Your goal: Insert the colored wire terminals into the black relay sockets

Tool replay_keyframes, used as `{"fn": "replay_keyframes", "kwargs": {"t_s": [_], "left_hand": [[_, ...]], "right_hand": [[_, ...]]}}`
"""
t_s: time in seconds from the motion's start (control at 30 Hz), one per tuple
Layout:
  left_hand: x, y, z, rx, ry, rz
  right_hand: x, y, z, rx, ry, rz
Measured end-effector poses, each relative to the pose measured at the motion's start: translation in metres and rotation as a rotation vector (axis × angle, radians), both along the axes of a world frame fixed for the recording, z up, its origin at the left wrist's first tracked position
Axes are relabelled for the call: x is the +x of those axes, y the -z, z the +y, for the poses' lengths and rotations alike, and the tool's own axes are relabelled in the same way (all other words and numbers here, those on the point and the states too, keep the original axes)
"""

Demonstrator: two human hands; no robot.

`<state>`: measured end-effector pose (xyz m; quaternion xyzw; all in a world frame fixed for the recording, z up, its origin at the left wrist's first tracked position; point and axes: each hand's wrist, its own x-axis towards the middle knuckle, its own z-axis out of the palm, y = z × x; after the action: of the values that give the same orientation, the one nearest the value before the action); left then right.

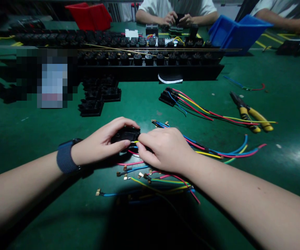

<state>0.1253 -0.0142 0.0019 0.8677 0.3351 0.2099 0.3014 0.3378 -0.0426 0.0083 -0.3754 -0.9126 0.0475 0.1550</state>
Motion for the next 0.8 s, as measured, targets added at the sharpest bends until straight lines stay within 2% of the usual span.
{"fn": "replay_keyframes", "kwargs": {"t_s": [0.8], "left_hand": [[-0.0004, -0.0024, -0.0001, 0.003, 0.000, 0.021]], "right_hand": [[-0.0001, 0.0002, 0.0016, -0.064, -0.008, -0.008]]}}
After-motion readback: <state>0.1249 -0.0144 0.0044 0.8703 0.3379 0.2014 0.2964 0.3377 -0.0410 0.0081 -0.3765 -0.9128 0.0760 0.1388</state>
